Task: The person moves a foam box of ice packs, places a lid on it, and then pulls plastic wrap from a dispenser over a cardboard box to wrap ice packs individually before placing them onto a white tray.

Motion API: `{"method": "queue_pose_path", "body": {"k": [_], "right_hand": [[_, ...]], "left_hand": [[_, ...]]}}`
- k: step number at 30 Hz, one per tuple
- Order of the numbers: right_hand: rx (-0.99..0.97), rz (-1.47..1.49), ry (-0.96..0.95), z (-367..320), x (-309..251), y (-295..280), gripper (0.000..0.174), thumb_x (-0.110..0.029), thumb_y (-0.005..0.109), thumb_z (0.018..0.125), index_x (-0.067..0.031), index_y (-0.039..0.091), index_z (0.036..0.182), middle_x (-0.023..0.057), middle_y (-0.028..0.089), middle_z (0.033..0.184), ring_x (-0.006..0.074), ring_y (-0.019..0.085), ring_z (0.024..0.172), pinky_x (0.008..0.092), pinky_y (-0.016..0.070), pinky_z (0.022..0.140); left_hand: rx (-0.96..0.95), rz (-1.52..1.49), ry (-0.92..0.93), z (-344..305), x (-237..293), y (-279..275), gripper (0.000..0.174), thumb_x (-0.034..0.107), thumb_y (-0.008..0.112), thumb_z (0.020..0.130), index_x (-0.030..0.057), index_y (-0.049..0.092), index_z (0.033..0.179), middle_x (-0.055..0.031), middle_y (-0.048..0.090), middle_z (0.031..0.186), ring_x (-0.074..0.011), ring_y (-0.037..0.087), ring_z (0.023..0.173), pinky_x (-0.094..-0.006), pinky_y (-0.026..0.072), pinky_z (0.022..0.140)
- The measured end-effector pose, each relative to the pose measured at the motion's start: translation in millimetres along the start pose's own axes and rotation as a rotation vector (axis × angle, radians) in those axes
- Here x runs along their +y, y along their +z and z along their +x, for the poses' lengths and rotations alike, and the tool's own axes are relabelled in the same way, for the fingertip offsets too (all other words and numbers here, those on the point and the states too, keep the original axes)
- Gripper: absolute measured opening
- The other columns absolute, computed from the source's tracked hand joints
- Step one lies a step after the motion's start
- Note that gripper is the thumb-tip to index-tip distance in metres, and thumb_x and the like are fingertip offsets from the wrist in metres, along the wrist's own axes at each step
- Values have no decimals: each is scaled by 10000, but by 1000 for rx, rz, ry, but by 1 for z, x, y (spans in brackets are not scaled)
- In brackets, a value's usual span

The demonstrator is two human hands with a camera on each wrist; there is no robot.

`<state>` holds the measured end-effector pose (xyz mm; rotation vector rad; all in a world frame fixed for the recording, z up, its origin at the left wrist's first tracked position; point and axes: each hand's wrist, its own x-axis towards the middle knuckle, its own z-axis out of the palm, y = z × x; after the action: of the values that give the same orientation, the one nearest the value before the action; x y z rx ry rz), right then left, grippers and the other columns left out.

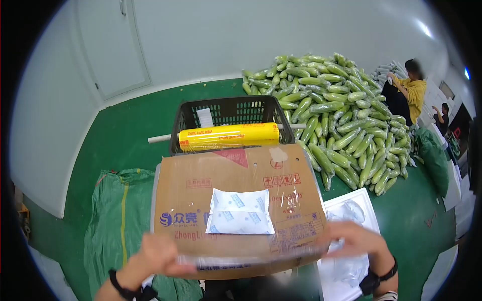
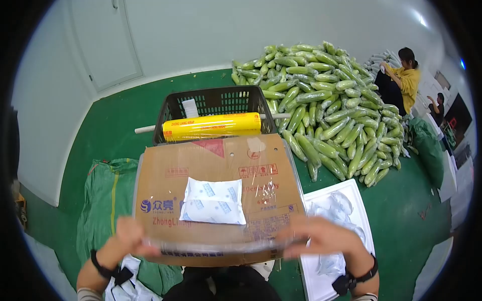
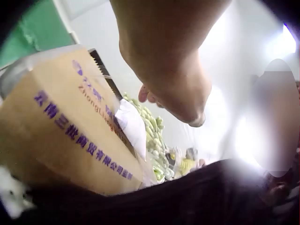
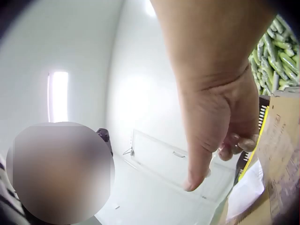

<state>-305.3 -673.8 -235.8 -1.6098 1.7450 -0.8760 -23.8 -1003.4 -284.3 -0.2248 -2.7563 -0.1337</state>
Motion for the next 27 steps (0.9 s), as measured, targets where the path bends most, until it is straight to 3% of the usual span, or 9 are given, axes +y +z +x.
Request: {"method": "queue_pose_path", "body": {"k": [1, 2, 4, 7, 10, 13, 17, 23, 27], "right_hand": [[109, -134, -35, 16, 20, -9, 213, -177, 672, 818, -55, 612, 981, 77, 575, 880, 197, 546, 716, 292, 449, 629], [220, -269, -73, 36, 39, -21, 178, -146, 660, 814, -48, 623, 959, 81, 572, 879, 199, 544, 713, 288, 447, 628], [368, -249, 156, 82, 74, -32, 180, -89, 600, 816, -39, 606, 989, 106, 556, 856, 247, 534, 696, 331, 453, 644], [401, -273, 201, 129, 186, -11, 150, -55, 619, 769, -47, 592, 916, 106, 539, 898, 251, 538, 791, 347, 437, 696], [692, -765, 32, 136, 146, 3, 265, -68, 634, 746, -65, 585, 1006, 160, 524, 1071, 314, 535, 962, 397, 448, 826], [413, -391, -108, 122, 68, 33, 547, -80, 688, 691, -91, 522, 1212, 197, 471, 1214, 367, 488, 1086, 436, 420, 916], [138, -722, -227, 154, 75, 72, 754, -99, 701, 688, -129, 384, 1371, 191, 459, 1265, 380, 468, 1141, 438, 422, 944], [-387, -222, -102, 148, 33, 28, 651, -306, 657, 798, -113, 393, 1361, 177, 567, 1184, 324, 593, 1009, 398, 480, 849], [-587, 45, 147, 177, 71, 31, 574, -428, 605, 850, -75, 485, 1287, 166, 580, 1183, 313, 581, 1031, 374, 447, 892]], "left_hand": [[114, 81, -73, 20, -24, 15, 369, 297, 720, 722, 100, 446, 572, -77, 505, 551, -225, 520, 479, -339, 373, 419], [166, -300, -480, 51, -38, 23, 364, 307, 709, 746, 72, 484, 584, -107, 532, 573, -270, 497, 467, -379, 393, 461], [51, -327, -725, 102, -70, 43, 254, 244, 663, 787, 37, 531, 721, -152, 606, 756, -321, 569, 632, -419, 450, 594], [-186, -199, -718, 113, -110, 121, 202, 171, 603, 825, 21, 561, 954, -190, 603, 983, -350, 581, 879, -440, 459, 789], [340, -109, -412, 119, -98, 110, 359, 146, 589, 829, 3, 531, 1154, -225, 551, 1137, -351, 534, 1075, -419, 426, 912], [150, -223, 22, 121, -68, 71, 393, 151, 551, 856, -2, 510, 1216, -219, 536, 1187, -373, 507, 1116, -407, 398, 968], [-108, -697, -191, 118, -52, 127, 352, 172, 459, 909, 30, 527, 1223, -206, 541, 1199, -352, 513, 1113, -407, 403, 948], [-494, -1604, -648, 74, -18, 107, 474, 376, 341, 987, 74, 456, 1334, -168, 496, 1308, -267, 474, 1199, -365, 380, 967], [-106, -1411, -426, 70, -31, 102, 454, 351, 391, 977, 72, 463, 1328, -154, 506, 1295, -252, 435, 1225, -365, 339, 1010]]}}
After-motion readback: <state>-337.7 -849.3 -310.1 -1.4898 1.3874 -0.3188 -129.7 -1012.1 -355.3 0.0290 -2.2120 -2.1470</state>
